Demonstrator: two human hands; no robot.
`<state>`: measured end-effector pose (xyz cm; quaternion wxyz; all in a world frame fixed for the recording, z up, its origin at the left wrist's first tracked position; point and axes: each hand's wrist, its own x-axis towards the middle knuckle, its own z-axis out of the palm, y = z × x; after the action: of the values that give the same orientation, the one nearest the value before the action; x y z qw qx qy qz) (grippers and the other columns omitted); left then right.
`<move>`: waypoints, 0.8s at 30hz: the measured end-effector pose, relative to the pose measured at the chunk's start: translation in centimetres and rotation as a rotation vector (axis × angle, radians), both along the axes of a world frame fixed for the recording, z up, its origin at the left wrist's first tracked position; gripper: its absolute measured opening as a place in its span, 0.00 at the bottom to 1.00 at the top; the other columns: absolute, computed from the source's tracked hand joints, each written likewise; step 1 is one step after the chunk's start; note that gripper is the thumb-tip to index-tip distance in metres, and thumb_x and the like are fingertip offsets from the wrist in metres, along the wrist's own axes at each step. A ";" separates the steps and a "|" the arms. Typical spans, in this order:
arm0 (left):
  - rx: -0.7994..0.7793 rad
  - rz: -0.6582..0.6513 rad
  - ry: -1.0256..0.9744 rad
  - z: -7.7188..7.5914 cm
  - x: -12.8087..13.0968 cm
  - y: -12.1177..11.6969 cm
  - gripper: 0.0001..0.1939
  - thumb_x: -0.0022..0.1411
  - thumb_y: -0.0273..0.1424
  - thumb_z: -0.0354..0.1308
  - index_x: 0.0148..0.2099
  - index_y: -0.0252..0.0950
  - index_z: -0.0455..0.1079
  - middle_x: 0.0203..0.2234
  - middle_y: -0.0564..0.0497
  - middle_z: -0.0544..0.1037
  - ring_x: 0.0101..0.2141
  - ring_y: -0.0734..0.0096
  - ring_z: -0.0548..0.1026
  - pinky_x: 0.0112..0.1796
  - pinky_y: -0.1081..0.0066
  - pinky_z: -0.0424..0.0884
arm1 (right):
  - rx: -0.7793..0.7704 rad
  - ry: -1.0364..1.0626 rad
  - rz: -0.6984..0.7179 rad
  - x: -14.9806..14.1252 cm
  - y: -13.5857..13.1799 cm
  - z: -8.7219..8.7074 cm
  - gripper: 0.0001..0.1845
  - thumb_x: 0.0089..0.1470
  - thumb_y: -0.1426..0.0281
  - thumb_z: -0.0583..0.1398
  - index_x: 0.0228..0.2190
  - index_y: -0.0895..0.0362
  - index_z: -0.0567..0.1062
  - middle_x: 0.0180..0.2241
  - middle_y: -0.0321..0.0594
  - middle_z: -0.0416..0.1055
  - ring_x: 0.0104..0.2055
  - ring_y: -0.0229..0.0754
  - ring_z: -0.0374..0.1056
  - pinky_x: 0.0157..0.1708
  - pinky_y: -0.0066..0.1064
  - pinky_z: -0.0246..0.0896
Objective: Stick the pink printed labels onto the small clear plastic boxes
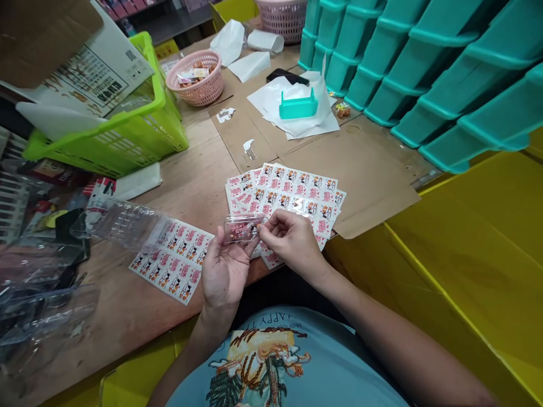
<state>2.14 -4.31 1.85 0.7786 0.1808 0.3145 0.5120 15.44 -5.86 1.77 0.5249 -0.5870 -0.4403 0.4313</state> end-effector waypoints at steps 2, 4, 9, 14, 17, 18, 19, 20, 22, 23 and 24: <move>0.023 -0.003 0.014 -0.1 0.2 -0.1 0.18 0.69 0.37 0.47 0.47 0.34 0.76 0.49 0.42 0.79 0.54 0.55 0.73 0.57 0.52 0.66 | 0.016 -0.092 0.001 0.1 -0.1 0.0 0.11 0.51 0.69 0.64 0.21 0.58 0.68 0.19 0.32 0.66 0.20 0.31 0.59 0.19 0.23 0.54; 0.044 -0.005 0.027 -0.1 0.3 -0.1 0.18 0.69 0.37 0.47 0.46 0.34 0.76 0.49 0.42 0.79 0.54 0.55 0.73 0.57 0.52 0.66 | 0.048 -0.240 -0.010 0.3 -0.2 0.0 0.11 0.52 0.69 0.63 0.21 0.58 0.69 0.19 0.32 0.66 0.20 0.32 0.60 0.20 0.24 0.54; 0.035 0.011 0.019 0.1 0.1 -0.1 0.17 0.69 0.37 0.48 0.44 0.35 0.77 0.47 0.44 0.80 0.54 0.57 0.74 0.57 0.51 0.66 | 0.114 -0.713 -0.089 2.2 -1.2 0.0 0.19 0.54 0.58 0.64 0.21 0.58 0.70 0.15 0.32 0.63 0.17 0.33 0.59 0.21 0.27 0.50; 0.048 -0.058 -0.018 1.7 0.2 -1.1 0.17 0.69 0.38 0.48 0.47 0.37 0.76 0.48 0.45 0.79 0.54 0.58 0.74 0.56 0.53 0.67 | 0.122 -0.459 -0.072 3.0 -2.1 0.8 0.25 0.51 0.49 0.64 0.39 0.57 0.76 0.29 0.40 0.75 0.28 0.41 0.71 0.28 0.30 0.64; 0.090 -0.103 -0.064 2.5 1.2 -2.2 0.17 0.68 0.38 0.50 0.50 0.38 0.75 0.50 0.45 0.78 0.54 0.59 0.73 0.55 0.55 0.68 | 0.141 -0.181 0.002 1.7 -2.4 0.8 0.28 0.58 0.52 0.59 0.55 0.53 0.68 0.49 0.45 0.73 0.47 0.46 0.72 0.44 0.36 0.68; 0.114 -0.101 -0.060 2.7 1.8 -2.6 0.16 0.68 0.39 0.52 0.50 0.37 0.74 0.50 0.45 0.78 0.54 0.58 0.73 0.55 0.56 0.69 | 0.155 -0.155 -0.022 1.2 -2.6 0.6 0.27 0.61 0.52 0.57 0.56 0.52 0.66 0.52 0.45 0.71 0.49 0.46 0.71 0.47 0.37 0.68; 0.143 -0.088 -0.041 2.7 2.6 -3.0 0.15 0.66 0.38 0.54 0.49 0.37 0.75 0.49 0.44 0.79 0.54 0.58 0.74 0.54 0.58 0.70 | 0.174 -0.160 -0.068 0.8 -2.9 0.4 0.26 0.62 0.53 0.55 0.56 0.52 0.66 0.53 0.45 0.71 0.50 0.47 0.70 0.48 0.38 0.67; 0.171 -0.064 -0.007 2.8 3.4 -3.4 0.14 0.65 0.38 0.57 0.47 0.36 0.75 0.47 0.44 0.80 0.52 0.58 0.75 0.53 0.59 0.71 | 0.197 -0.184 -0.116 0.6 -3.3 0.2 0.25 0.63 0.53 0.54 0.57 0.52 0.65 0.53 0.45 0.70 0.50 0.47 0.70 0.49 0.39 0.67; 0.206 -0.006 0.065 2.9 5.2 -3.9 0.13 0.62 0.39 0.60 0.42 0.34 0.76 0.40 0.44 0.82 0.48 0.58 0.78 0.50 0.61 0.73 | 0.262 -0.271 -0.187 0.9 -4.3 -0.3 0.26 0.64 0.54 0.53 0.59 0.51 0.63 0.53 0.46 0.70 0.50 0.48 0.70 0.50 0.41 0.67; 0.211 0.004 0.090 3.1 5.8 -4.0 0.16 0.62 0.42 0.60 0.40 0.33 0.76 0.37 0.44 0.82 0.45 0.58 0.79 0.48 0.61 0.74 | 0.299 -0.330 -0.206 1.3 -4.8 -0.4 0.27 0.63 0.54 0.54 0.59 0.51 0.62 0.53 0.46 0.69 0.50 0.48 0.70 0.50 0.41 0.67; 0.218 -0.029 0.110 3.4 6.2 -3.8 0.21 0.63 0.47 0.56 0.39 0.33 0.76 0.33 0.44 0.82 0.42 0.58 0.80 0.46 0.61 0.75 | 0.335 -0.389 -0.211 1.8 -5.2 -0.4 0.27 0.63 0.55 0.55 0.59 0.51 0.62 0.53 0.46 0.68 0.50 0.48 0.69 0.49 0.41 0.67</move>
<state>8.33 -8.16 5.24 0.7433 0.2968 0.2964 0.5211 17.29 -11.05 1.34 0.5622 -0.6064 -0.5345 0.1748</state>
